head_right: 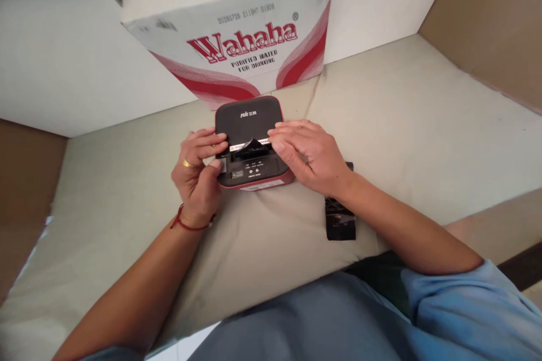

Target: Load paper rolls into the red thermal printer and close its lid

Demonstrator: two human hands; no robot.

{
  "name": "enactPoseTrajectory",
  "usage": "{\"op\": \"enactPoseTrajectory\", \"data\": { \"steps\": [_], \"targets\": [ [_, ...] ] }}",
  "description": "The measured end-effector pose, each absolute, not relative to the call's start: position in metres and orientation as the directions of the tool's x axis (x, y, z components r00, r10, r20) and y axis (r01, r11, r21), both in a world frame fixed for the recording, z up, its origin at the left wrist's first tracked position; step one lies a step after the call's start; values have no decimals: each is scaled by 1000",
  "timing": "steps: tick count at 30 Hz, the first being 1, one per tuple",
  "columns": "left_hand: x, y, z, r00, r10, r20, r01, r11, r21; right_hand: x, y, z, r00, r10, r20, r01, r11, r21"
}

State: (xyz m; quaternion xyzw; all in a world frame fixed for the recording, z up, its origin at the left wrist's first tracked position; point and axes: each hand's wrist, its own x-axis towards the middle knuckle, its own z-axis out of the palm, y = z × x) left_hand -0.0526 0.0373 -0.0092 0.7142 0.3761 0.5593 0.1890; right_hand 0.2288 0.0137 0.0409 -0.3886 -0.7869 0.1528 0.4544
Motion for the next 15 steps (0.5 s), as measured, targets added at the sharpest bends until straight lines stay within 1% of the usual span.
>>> {"op": "enactPoseTrajectory", "data": {
  "steps": [3,5,7,9,11,15],
  "targets": [
    [-56,44,-15,81,804,589,175,-593,786,225,10,41,-350,729,589,430,683,-590],
    [-58,48,-20,87,861,502,35,-506,862,224,7,37,-410,652,638,389,758,-524],
    [-58,51,-25,114,913,392,-111,-380,918,226,6,32,-440,550,710,364,832,-419],
    [-57,53,-28,154,941,302,-225,-264,938,230,4,29,-443,490,750,390,859,-331],
    [-54,54,-29,193,946,259,-301,-194,934,233,3,26,-437,469,767,429,859,-281],
    [-46,52,-27,243,935,256,-373,-154,915,231,3,26,-397,436,808,409,872,-269]
  ]
}}
